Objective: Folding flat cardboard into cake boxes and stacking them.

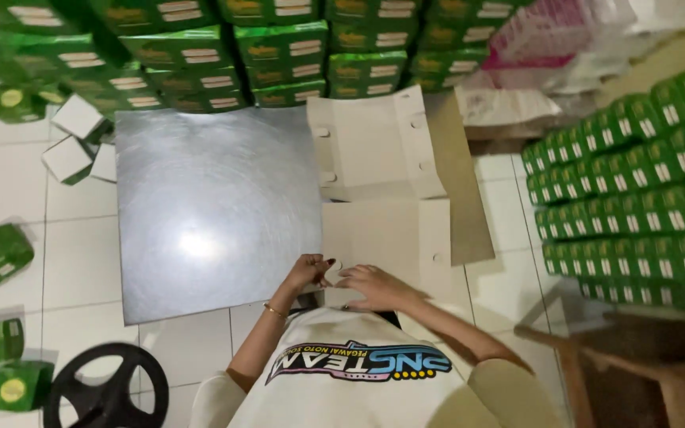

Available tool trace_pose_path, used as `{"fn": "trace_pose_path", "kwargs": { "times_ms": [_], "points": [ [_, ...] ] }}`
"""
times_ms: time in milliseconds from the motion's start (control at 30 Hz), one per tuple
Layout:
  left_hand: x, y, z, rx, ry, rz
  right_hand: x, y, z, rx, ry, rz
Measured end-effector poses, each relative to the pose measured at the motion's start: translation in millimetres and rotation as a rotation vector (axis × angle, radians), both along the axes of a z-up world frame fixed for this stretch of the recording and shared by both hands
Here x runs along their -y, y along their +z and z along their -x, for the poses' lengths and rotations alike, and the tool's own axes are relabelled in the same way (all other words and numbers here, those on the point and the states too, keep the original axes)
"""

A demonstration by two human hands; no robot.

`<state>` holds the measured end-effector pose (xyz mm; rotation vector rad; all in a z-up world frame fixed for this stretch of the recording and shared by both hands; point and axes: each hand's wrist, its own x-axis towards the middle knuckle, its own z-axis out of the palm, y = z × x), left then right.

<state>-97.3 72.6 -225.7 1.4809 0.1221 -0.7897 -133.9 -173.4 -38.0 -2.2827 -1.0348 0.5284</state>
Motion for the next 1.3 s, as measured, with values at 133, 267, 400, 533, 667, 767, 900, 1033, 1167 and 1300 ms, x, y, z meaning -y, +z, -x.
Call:
{"fn": "trace_pose_path", "kwargs": {
  "times_ms": [133, 267, 400, 533, 667, 767, 900, 1033, 1167, 1300],
  "points": [
    [7, -5, 2, -0.159, 0.086, 0.182, -19, -30, 31, 0.114, -0.236, 0.049],
    [12, -1, 0, -0.226, 0.133, 0.189, -21, -7, 37, 0.115, -0.365, 0.045],
    [15, -12, 0, -0.293, 0.216, 0.255, -23, -12, 43, 0.220, -0.388, 0.085],
    [19, -6, 1, -0.354, 0.292, 0.300, -2, -67, 53, 0.345, -0.473, -0.150],
    [26, -11, 16, -0.288, 0.354, 0.297, 9, -80, 52, 0.327, -0.672, -0.255],
    [34, -8, 21, -0.170, 0.378, 0.266, 10, -74, 47, 0.336, -0.833, -0.344],
    [41, -6, 30, -0.067, 0.294, 0.158, 12, -60, 34, 0.275, -0.926, -0.375],
    [56, 59, 47, 0.090, 0.105, 0.028, 19, -54, 35, 0.169, -0.894, -0.277],
    [71, 35, 53, 0.184, 0.065, 0.003, 30, -49, 43, 0.139, -0.821, -0.403],
    [86, 57, 56, 0.223, -0.055, 0.048, 44, -47, 49, 0.145, -0.750, -0.385]
  ]
}}
